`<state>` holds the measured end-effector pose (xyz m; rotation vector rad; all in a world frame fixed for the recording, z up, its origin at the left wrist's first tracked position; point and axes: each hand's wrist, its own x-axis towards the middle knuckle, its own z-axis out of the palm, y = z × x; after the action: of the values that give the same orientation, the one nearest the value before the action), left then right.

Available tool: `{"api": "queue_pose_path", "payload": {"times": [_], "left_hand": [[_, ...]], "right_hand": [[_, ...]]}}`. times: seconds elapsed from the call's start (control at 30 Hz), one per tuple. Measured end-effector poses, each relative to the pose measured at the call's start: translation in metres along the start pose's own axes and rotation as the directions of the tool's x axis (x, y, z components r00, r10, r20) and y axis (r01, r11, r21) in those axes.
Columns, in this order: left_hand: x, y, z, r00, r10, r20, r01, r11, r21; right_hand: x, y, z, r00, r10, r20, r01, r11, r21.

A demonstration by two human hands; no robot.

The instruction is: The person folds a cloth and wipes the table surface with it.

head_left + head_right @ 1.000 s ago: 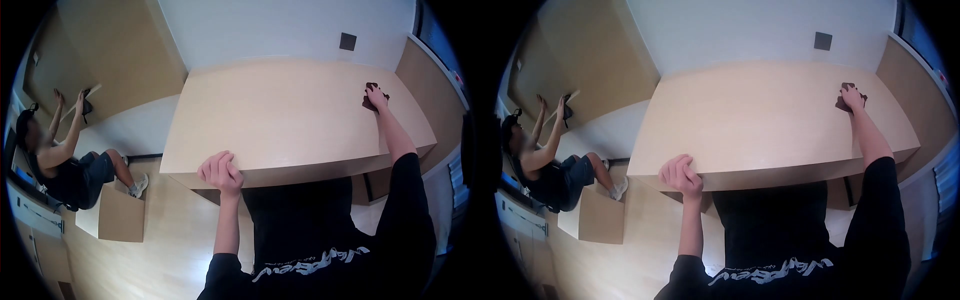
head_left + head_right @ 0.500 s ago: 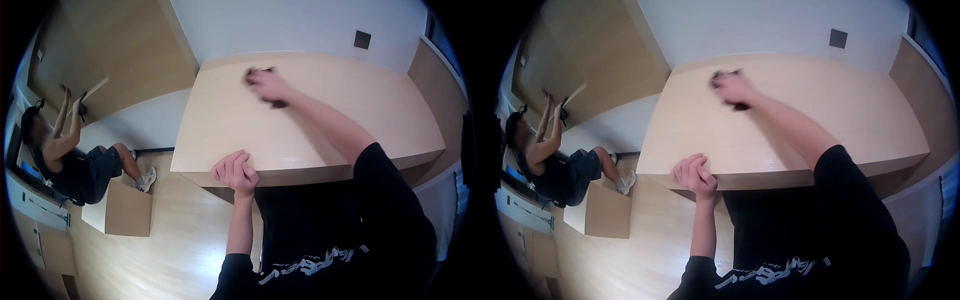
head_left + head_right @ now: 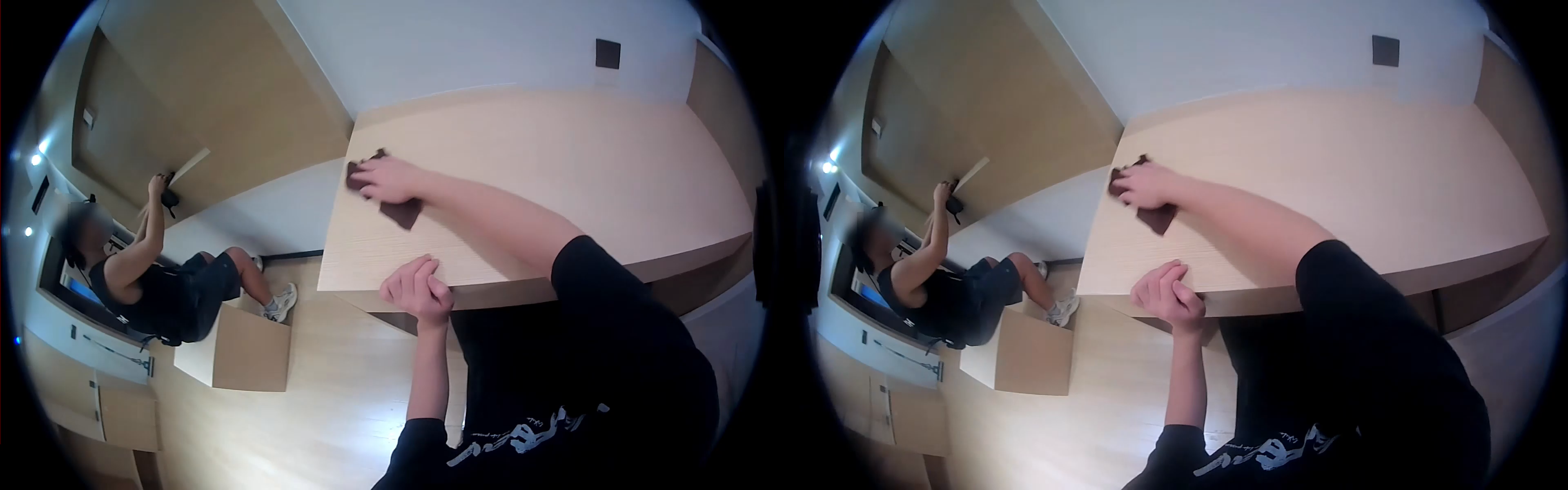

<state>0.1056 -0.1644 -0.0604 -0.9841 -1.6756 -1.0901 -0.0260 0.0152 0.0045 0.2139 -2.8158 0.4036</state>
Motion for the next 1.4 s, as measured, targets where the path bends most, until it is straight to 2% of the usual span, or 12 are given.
{"api": "queue_pose_path", "payload": {"times": [0.1,0.27,0.37,0.4,0.5,0.73,0.83,1.0,1.1,1.2,1.3,1.4], "left_hand": [[0.0,-0.001,-0.002,1.0,0.005,0.011,-0.004,1.0,-0.01],[0.001,-0.001,-0.003,1.0,0.017,0.006,-0.016,0.999,-0.042],[0.002,0.0,-0.003,1.0,0.02,0.006,-0.02,0.998,-0.054],[0.002,0.001,-0.003,1.0,0.015,0.004,-0.015,0.999,-0.041],[0.002,0.001,-0.002,1.0,-0.005,-0.008,0.004,1.0,-0.03],[0.001,0.001,0.002,0.999,-0.028,-0.028,0.027,0.999,-0.026],[0.002,0.003,0.001,0.999,-0.026,-0.029,0.026,1.0,-0.01],[0.004,0.003,0.002,0.998,-0.024,-0.051,0.025,1.0,0.004],[0.002,0.002,0.006,0.997,-0.022,-0.074,0.021,1.0,-0.024],[0.001,0.003,0.003,0.998,-0.025,-0.062,0.024,0.999,-0.028],[0.006,0.003,0.003,0.998,-0.015,-0.066,0.013,1.0,-0.024],[0.005,0.004,0.0,0.998,-0.01,-0.055,0.009,1.0,-0.025]], "right_hand": [[-0.014,0.045,-0.031,0.98,0.182,0.08,-0.177,0.982,-0.067],[-0.106,0.158,-0.068,0.854,0.428,-0.297,-0.481,0.866,-0.135],[-0.194,0.209,-0.111,0.719,0.603,-0.347,-0.679,0.716,-0.163],[-0.229,0.225,-0.127,0.77,0.559,-0.308,-0.635,0.721,-0.277],[-0.318,0.251,-0.17,0.476,0.81,-0.342,-0.875,0.476,-0.092],[-0.413,0.288,-0.201,0.181,0.859,-0.48,-0.978,0.104,-0.183],[-0.381,0.297,-0.201,0.19,0.916,-0.354,-0.969,0.117,-0.217],[-0.222,0.262,-0.138,0.542,0.777,-0.32,-0.84,0.486,-0.24],[-0.117,0.192,-0.077,0.83,0.438,-0.346,-0.533,0.805,-0.26],[-0.03,0.114,-0.021,0.958,0.125,-0.257,-0.172,0.97,-0.169],[-0.006,-0.003,0.002,0.949,-0.213,-0.232,0.196,0.976,-0.095],[-0.033,-0.079,-0.012,0.932,-0.362,0.009,0.361,0.93,0.067]]}}
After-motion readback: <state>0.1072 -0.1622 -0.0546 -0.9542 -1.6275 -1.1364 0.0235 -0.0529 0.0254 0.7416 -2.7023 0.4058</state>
